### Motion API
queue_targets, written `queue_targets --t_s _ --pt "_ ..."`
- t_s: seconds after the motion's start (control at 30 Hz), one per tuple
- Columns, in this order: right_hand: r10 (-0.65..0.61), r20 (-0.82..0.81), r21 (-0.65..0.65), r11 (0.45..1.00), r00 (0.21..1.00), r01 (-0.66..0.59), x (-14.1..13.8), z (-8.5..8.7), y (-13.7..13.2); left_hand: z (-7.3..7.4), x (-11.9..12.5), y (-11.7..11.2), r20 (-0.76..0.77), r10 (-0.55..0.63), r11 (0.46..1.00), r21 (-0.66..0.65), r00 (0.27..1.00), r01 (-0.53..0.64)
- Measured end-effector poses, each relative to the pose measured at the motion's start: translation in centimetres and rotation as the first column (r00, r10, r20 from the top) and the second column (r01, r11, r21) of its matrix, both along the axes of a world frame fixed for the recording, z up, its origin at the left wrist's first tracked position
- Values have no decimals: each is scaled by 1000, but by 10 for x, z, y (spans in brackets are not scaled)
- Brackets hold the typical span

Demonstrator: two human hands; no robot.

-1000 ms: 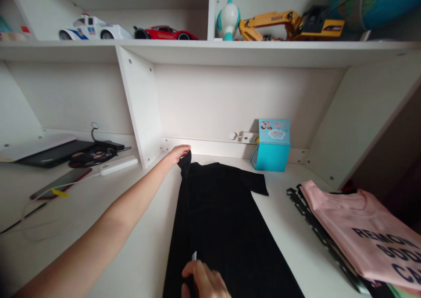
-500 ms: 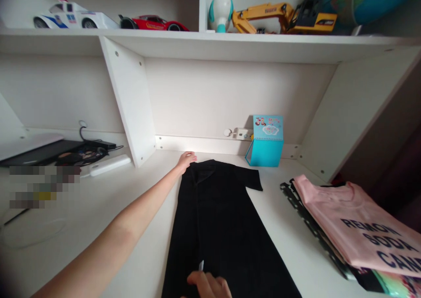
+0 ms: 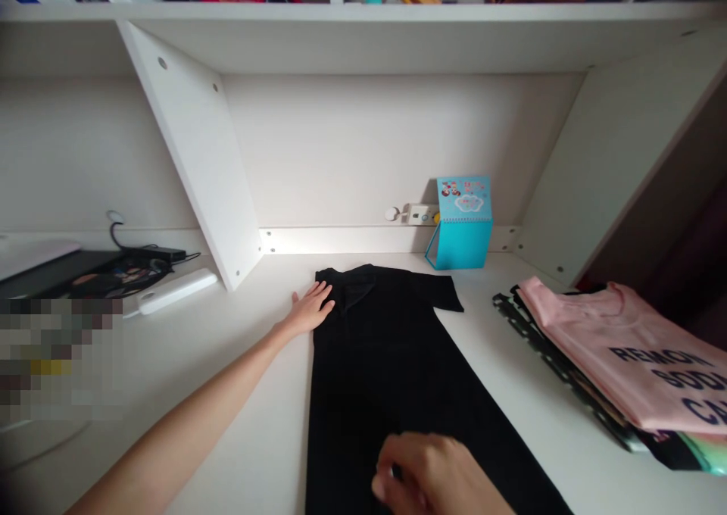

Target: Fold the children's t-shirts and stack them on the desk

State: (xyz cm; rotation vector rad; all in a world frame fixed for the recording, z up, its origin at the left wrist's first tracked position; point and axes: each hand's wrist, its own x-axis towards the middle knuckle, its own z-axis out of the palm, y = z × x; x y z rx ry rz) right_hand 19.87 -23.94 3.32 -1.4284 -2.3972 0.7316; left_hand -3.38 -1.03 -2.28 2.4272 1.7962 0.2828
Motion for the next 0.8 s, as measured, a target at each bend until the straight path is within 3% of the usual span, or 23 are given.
queue_targets --t_s 0.13,0.3,0.4,0.57,0.8 --pt "-95 4 -19 995 995 95 12 18 74 -1 0 3 -38 -3 1000 0 999 3" --pt "-245 31 32 969 969 244 5 2 189 -7 0 5 -46 11 1000 16 999 -11" --pt "-342 23 71 938 939 340 -13 -12 230 -7 0 4 -35 13 1000 16 999 -12" --pt "-474 46 144 874 879 464 -36 -31 246 -5 -1 2 -20 -7 1000 9 1000 7" --pt "-537 91 152 840 839 521 -34 -40 246 -6 1 2 -17 5 1000 2 1000 -5"
